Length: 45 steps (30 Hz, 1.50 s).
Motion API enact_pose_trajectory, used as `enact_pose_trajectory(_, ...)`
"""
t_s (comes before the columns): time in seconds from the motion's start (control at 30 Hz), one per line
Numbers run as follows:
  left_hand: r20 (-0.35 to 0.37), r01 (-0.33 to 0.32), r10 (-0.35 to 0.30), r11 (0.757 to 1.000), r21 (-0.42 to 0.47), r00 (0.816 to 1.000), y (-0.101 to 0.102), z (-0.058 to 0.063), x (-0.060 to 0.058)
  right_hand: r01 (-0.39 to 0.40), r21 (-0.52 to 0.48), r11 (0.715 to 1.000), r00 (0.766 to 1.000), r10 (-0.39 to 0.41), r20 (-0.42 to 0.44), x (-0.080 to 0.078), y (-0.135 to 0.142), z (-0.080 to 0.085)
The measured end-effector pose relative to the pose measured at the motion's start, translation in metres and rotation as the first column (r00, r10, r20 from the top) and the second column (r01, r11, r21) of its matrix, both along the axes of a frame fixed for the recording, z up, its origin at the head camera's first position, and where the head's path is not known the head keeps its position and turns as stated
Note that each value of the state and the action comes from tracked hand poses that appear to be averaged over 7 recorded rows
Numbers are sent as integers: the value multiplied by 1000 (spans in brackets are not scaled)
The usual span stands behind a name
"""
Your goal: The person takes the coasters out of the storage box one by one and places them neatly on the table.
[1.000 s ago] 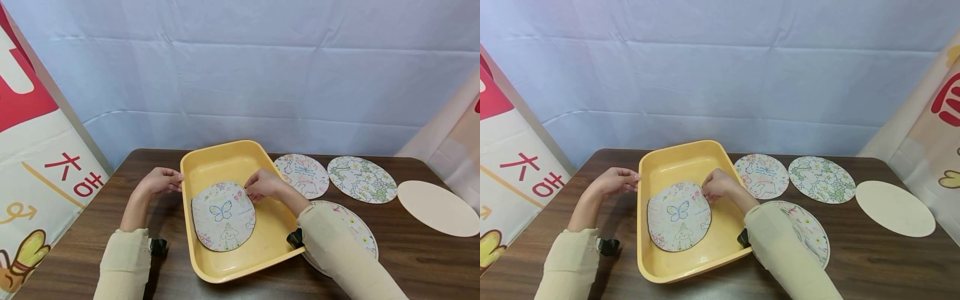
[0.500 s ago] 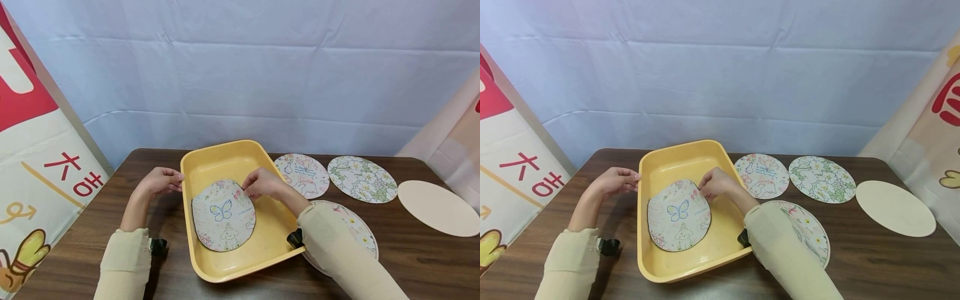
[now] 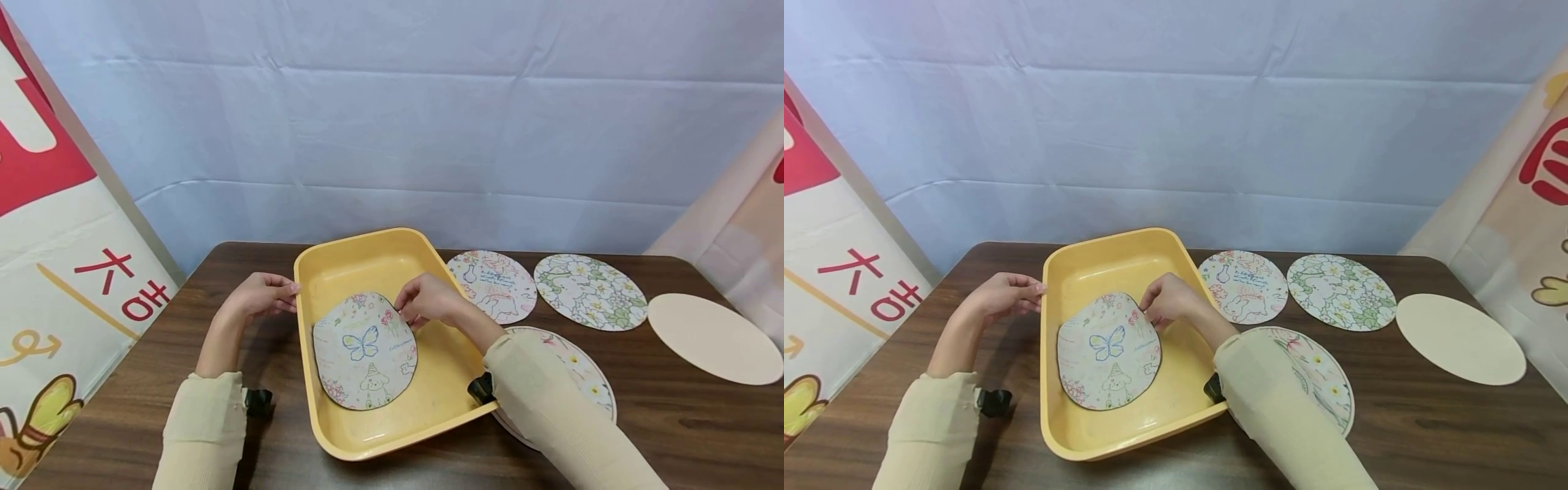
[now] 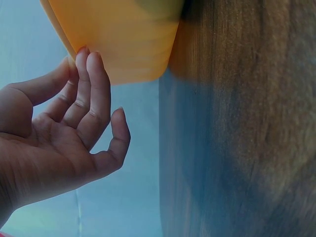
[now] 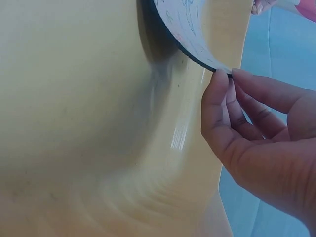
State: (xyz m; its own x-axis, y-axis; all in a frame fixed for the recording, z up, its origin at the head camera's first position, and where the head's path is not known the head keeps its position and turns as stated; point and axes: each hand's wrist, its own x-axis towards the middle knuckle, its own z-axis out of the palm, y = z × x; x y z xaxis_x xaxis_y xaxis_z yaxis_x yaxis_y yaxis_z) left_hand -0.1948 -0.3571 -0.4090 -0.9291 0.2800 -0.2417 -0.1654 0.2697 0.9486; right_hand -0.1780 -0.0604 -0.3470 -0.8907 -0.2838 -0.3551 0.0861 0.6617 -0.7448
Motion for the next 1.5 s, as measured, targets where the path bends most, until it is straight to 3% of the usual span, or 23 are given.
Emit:
enact_pose_trajectory(0.43,-6,-3,3,1000,-1,1000,0,3,2,-17,73,997,999,19,-25,1,0,3)
enact_pose_trajectory(1.5,0,1,-1,1000,16,1000,-1,4,3,-35,-67,997,999,36,18,6,3,11)
